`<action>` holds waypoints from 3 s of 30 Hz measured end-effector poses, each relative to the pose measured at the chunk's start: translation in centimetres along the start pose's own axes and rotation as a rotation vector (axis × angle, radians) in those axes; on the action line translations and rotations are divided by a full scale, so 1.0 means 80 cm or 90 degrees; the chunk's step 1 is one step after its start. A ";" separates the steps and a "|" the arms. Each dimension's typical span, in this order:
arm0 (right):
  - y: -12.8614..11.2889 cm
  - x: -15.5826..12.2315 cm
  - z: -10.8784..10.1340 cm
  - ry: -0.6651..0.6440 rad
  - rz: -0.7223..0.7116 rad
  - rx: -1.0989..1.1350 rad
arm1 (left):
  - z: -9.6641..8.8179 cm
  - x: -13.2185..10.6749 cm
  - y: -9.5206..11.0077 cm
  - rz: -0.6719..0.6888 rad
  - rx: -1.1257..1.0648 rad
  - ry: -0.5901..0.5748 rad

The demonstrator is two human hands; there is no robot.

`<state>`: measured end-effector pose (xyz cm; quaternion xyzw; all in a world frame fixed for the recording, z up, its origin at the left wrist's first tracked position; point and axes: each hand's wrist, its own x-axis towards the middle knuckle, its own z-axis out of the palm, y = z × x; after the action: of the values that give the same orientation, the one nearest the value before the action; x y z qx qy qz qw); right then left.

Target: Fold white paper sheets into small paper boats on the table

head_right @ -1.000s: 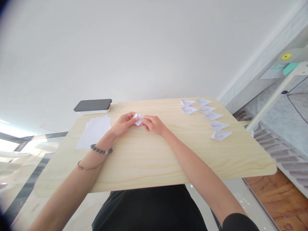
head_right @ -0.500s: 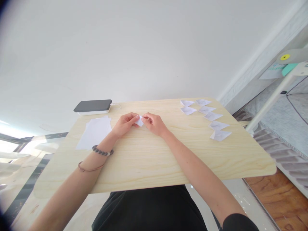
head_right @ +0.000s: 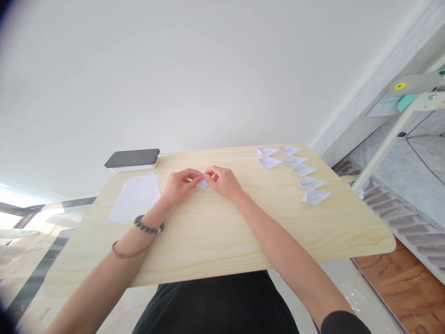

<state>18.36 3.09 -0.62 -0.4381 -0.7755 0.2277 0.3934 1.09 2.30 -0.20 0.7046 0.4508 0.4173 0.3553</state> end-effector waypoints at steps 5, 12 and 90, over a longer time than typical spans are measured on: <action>0.000 0.001 0.003 0.008 -0.018 -0.037 | 0.001 0.002 -0.003 -0.013 -0.027 0.025; 0.002 0.003 0.002 0.081 0.031 0.026 | -0.003 0.007 -0.008 -0.061 -0.178 0.104; 0.012 0.003 -0.014 -0.061 0.009 0.083 | -0.018 0.004 -0.007 -0.004 0.138 0.065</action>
<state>19.71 3.84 -0.52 -0.4058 -0.7737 0.3013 0.3820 -0.30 2.97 -0.06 0.7154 0.5129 0.4001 0.2551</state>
